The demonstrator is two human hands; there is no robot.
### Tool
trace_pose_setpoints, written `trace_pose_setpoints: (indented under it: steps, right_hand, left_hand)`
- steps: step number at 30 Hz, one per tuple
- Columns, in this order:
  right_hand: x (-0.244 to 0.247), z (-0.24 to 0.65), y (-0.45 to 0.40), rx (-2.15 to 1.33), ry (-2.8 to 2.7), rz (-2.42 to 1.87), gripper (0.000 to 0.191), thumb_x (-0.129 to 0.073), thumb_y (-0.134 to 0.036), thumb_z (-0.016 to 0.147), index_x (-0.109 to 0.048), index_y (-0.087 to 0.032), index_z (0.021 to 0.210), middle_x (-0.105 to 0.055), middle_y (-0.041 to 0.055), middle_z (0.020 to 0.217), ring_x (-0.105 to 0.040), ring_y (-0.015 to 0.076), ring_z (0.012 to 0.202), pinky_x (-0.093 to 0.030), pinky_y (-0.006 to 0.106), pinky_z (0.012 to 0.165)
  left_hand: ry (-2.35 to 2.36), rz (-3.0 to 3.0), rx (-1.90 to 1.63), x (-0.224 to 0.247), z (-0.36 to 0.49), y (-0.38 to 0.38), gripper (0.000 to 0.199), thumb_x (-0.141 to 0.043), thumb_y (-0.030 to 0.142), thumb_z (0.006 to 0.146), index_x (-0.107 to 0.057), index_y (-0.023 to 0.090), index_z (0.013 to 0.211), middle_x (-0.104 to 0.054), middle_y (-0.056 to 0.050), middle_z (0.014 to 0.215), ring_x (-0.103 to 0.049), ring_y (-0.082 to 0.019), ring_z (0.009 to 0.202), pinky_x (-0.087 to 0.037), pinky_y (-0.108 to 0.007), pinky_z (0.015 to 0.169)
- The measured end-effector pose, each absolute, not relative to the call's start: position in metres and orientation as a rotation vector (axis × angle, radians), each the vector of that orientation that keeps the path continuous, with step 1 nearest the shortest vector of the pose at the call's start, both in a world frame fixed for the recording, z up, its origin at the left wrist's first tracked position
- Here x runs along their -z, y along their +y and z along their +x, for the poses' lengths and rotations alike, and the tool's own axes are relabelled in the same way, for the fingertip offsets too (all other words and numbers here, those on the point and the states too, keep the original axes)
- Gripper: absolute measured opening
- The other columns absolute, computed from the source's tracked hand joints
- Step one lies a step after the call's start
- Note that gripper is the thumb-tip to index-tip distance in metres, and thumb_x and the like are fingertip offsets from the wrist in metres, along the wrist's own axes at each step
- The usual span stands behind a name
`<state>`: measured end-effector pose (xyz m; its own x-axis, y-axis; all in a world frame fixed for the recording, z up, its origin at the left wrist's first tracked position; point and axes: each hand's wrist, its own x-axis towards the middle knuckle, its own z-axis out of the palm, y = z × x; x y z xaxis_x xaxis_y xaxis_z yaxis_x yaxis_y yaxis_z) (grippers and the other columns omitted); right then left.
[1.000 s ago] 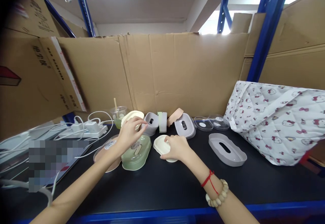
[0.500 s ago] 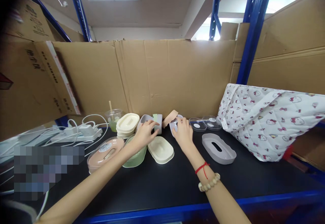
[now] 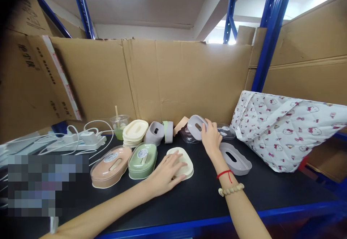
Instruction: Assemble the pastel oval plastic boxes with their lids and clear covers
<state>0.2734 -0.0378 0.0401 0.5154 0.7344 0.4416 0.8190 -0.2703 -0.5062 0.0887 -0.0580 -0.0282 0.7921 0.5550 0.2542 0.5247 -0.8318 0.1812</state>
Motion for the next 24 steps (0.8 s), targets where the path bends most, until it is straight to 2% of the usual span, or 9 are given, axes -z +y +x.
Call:
trace_pose_setpoints:
  steps: [3,5,6,8,10,12,16,21,24]
  right_hand:
    - [-0.038,0.277,-0.032,0.089,-1.103,-1.793,0.051,-0.031,-0.035,0.088,-0.052,-0.011,0.128,-0.051,0.0172,0.126,-0.054,0.0303,0.105,-0.041,0.043,0.088]
    - [-0.036,0.277,-0.027,-0.09,-1.059,-1.658,0.054,-0.032,-0.036,0.084,-0.054,-0.008,0.124,-0.056,0.0165,0.119,-0.055,0.0277,0.1,-0.046,0.04,0.083]
    - [-0.035,0.276,-0.024,-0.217,-1.054,-1.609,0.055,-0.031,-0.038,0.083,-0.055,-0.007,0.121,-0.058,0.0161,0.114,-0.056,0.0263,0.093,-0.048,0.038,0.077]
    - [-0.034,0.27,-0.021,-0.439,-1.061,-1.548,0.055,-0.031,-0.039,0.081,-0.058,-0.006,0.115,-0.061,0.0146,0.102,-0.057,0.0233,0.077,-0.049,0.034,0.06]
    - [-0.035,0.263,-0.02,-0.553,-1.089,-1.523,0.051,-0.033,-0.038,0.078,-0.063,-0.007,0.105,-0.062,0.0122,0.09,-0.054,0.0209,0.067,-0.047,0.031,0.051]
    - [-0.038,0.257,-0.022,-0.631,-1.126,-1.544,0.045,-0.037,-0.036,0.076,-0.065,-0.009,0.098,-0.062,0.0096,0.08,-0.052,0.0192,0.062,-0.044,0.029,0.049]
    - [-0.039,0.251,-0.025,-0.734,-1.197,-1.583,0.038,-0.039,-0.035,0.076,-0.067,-0.012,0.089,-0.063,0.0074,0.078,-0.055,0.0191,0.066,-0.046,0.029,0.056]
    - [-0.035,0.24,-0.028,-0.806,-1.25,-1.514,0.028,-0.039,-0.033,0.079,-0.058,-0.013,0.082,-0.065,0.0082,0.095,-0.057,0.0202,0.096,-0.044,0.029,0.084]
    - [-0.033,0.229,-0.031,-0.925,-1.142,-1.528,0.025,-0.038,-0.034,0.083,-0.05,-0.014,0.091,-0.061,0.0096,0.109,-0.057,0.0182,0.099,-0.045,0.025,0.078]
  left_hand:
    - [1.102,2.736,-0.456,0.028,0.087,-0.052,0.086,-0.067,0.053,0.074,-0.036,0.009,0.142,-0.015,-0.027,0.147,-0.009,-0.04,0.137,-0.023,-0.057,0.107]
    - [1.141,2.667,-0.391,0.031,0.086,-0.052,0.096,-0.068,0.056,0.071,-0.031,0.007,0.144,-0.013,-0.029,0.146,-0.007,-0.042,0.136,-0.024,-0.059,0.105]
    - [1.134,2.65,-0.375,0.033,0.086,-0.053,0.091,-0.067,0.053,0.073,-0.033,0.006,0.143,-0.017,-0.028,0.146,-0.009,-0.042,0.136,-0.026,-0.059,0.105]
    - [1.09,2.625,-0.41,0.036,0.085,-0.053,0.062,-0.06,0.039,0.083,-0.046,0.008,0.136,-0.03,-0.023,0.144,-0.017,-0.039,0.136,-0.029,-0.055,0.106]
    - [1.027,2.574,-0.505,0.038,0.084,-0.051,0.034,-0.053,0.023,0.088,-0.062,0.011,0.118,-0.046,-0.016,0.135,-0.034,-0.033,0.132,-0.036,-0.046,0.106]
    - [0.971,2.488,-0.605,0.039,0.083,-0.048,0.02,-0.052,0.015,0.087,-0.07,0.013,0.096,-0.061,-0.011,0.114,-0.054,-0.025,0.114,-0.045,-0.037,0.098]
    - [0.907,2.412,-0.98,0.037,0.079,-0.044,0.013,-0.056,0.015,0.085,-0.068,0.014,0.08,-0.062,-0.005,0.085,-0.06,-0.016,0.084,-0.051,-0.028,0.079]
    - [0.811,2.584,-1.612,0.028,0.073,-0.043,0.02,-0.046,0.022,0.093,-0.061,0.014,0.082,-0.059,-0.006,0.083,-0.056,-0.015,0.084,-0.051,-0.026,0.072]
    - [0.789,2.771,-1.817,0.026,0.072,-0.041,0.016,-0.046,0.019,0.093,-0.058,0.014,0.085,-0.059,-0.005,0.082,-0.056,-0.016,0.091,-0.051,-0.024,0.072]
